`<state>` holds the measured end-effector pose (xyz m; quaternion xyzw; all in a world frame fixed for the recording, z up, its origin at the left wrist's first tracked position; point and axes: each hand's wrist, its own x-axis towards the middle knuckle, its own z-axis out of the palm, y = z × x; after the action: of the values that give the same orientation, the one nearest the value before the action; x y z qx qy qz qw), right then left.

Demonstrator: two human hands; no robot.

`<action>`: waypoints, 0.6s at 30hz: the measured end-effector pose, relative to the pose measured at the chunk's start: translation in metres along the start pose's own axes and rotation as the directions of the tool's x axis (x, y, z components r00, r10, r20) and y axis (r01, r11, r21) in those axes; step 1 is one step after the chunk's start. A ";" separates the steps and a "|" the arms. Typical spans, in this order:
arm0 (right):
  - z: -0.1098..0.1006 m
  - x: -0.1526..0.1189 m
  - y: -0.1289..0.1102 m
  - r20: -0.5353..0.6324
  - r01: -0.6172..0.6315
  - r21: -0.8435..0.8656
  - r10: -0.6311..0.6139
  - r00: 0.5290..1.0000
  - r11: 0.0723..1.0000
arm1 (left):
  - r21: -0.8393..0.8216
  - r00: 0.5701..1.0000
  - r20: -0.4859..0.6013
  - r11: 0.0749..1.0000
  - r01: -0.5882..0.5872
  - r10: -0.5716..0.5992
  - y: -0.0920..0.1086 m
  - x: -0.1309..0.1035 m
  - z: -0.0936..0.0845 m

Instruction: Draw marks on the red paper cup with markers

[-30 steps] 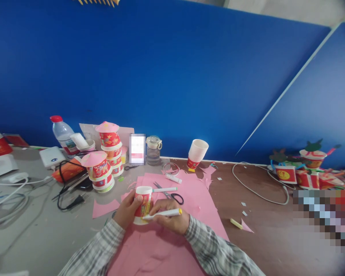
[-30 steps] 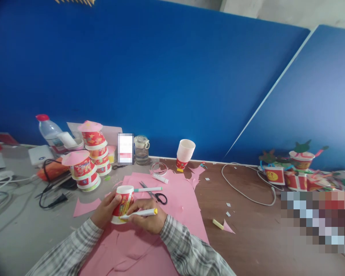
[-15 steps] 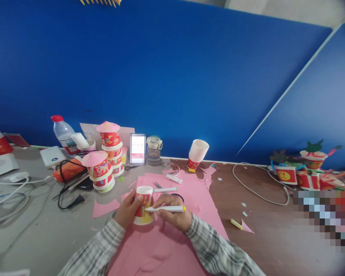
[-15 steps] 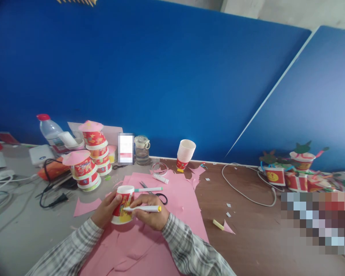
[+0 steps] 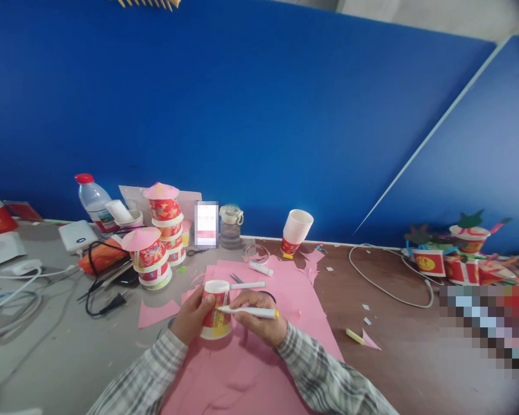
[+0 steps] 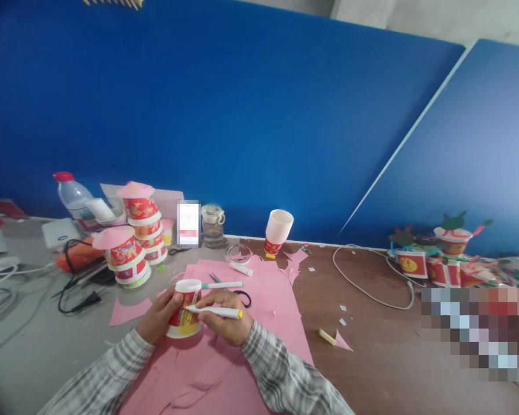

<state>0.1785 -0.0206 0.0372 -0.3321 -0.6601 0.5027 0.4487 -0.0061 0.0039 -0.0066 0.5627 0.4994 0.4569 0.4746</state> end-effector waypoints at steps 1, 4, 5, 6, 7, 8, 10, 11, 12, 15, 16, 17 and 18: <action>0.000 0.000 0.000 0.020 -0.001 -0.019 0.002 1.000 1.000 | 0.003 1.000 -0.003 1.000 -0.002 0.002 0.000 0.000 0.000; 0.000 0.000 0.000 0.030 0.010 -0.057 -0.008 1.000 0.998 | 0.006 1.000 -0.005 1.000 -0.004 0.004 0.003 0.000 0.000; 0.000 0.000 0.000 0.014 0.023 -0.055 -0.022 1.000 0.998 | 0.005 1.000 -0.003 1.000 -0.005 0.005 0.004 0.000 0.001; -0.001 0.000 -0.001 -0.002 0.042 -0.053 -0.042 0.999 0.998 | 0.003 1.000 0.000 1.000 -0.008 0.008 0.005 -0.001 0.001; -0.001 -0.001 -0.001 -0.011 0.061 -0.054 -0.061 0.998 0.997 | 0.003 1.000 0.003 1.000 -0.011 0.011 0.006 -0.001 0.001; -0.001 -0.001 -0.002 -0.006 0.076 -0.059 -0.077 0.997 0.995 | 0.004 1.000 0.005 1.000 -0.014 0.014 0.007 -0.001 0.001; -0.002 -0.001 -0.002 0.028 0.094 -0.082 -0.092 0.995 0.992 | 0.007 1.000 0.006 1.000 -0.020 0.020 0.006 -0.001 0.001; -0.002 -0.001 -0.002 0.040 0.096 -0.092 -0.093 0.995 0.991 | 0.006 1.000 0.006 1.000 -0.022 0.021 0.006 -0.001 0.001; -0.002 -0.001 -0.002 0.046 0.096 -0.097 -0.091 0.995 0.991 | 0.004 1.000 0.007 1.000 -0.023 0.023 0.005 0.000 0.001; -0.002 -0.001 -0.002 0.030 0.100 -0.109 -0.097 0.995 0.989 | -0.001 1.000 0.008 1.000 -0.024 0.024 0.002 0.000 0.001; -0.001 -0.001 -0.002 0.024 0.108 -0.115 -0.106 0.994 0.987 | 0.000 1.000 0.008 1.000 -0.023 0.023 0.002 0.000 0.001; -0.001 -0.001 -0.003 0.025 0.118 -0.121 -0.115 0.993 0.986 | 0.003 1.000 0.007 1.000 -0.022 0.022 0.002 0.000 0.001; -0.001 -0.001 -0.003 0.033 0.124 -0.129 -0.121 0.992 0.984 | 0.008 1.000 0.006 1.000 -0.021 0.021 0.003 0.000 0.001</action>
<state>0.1799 -0.0214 0.0399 -0.3133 -0.7163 0.4338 0.4478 -0.0046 0.0033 -0.0035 0.5710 0.4939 0.4584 0.4689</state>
